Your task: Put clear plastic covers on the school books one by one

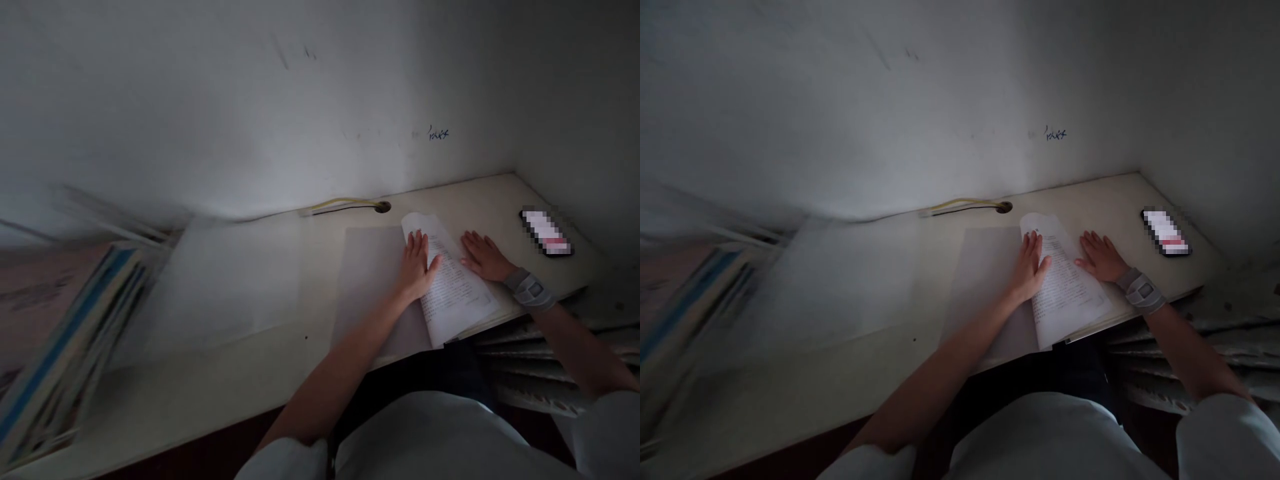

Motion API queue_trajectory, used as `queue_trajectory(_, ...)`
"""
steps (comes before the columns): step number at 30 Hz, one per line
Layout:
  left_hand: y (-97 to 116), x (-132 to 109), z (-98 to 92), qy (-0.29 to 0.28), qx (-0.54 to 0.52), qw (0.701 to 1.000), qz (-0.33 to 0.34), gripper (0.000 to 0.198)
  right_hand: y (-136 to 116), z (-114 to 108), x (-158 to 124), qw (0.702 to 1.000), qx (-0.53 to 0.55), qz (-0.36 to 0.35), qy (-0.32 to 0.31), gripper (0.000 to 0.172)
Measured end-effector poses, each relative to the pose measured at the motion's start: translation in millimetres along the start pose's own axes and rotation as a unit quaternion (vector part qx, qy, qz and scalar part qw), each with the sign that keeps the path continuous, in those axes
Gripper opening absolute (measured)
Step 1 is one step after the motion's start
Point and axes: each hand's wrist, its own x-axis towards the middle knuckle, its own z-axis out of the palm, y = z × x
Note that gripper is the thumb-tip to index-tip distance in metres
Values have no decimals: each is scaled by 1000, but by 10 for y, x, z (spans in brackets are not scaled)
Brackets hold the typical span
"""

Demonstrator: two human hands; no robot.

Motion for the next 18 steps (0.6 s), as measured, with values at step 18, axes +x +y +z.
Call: queue_trajectory(18, -78, 6, 81, 20, -41, 999, -26, 82, -748, -121, -197, 983, -71, -163, 44, 86)
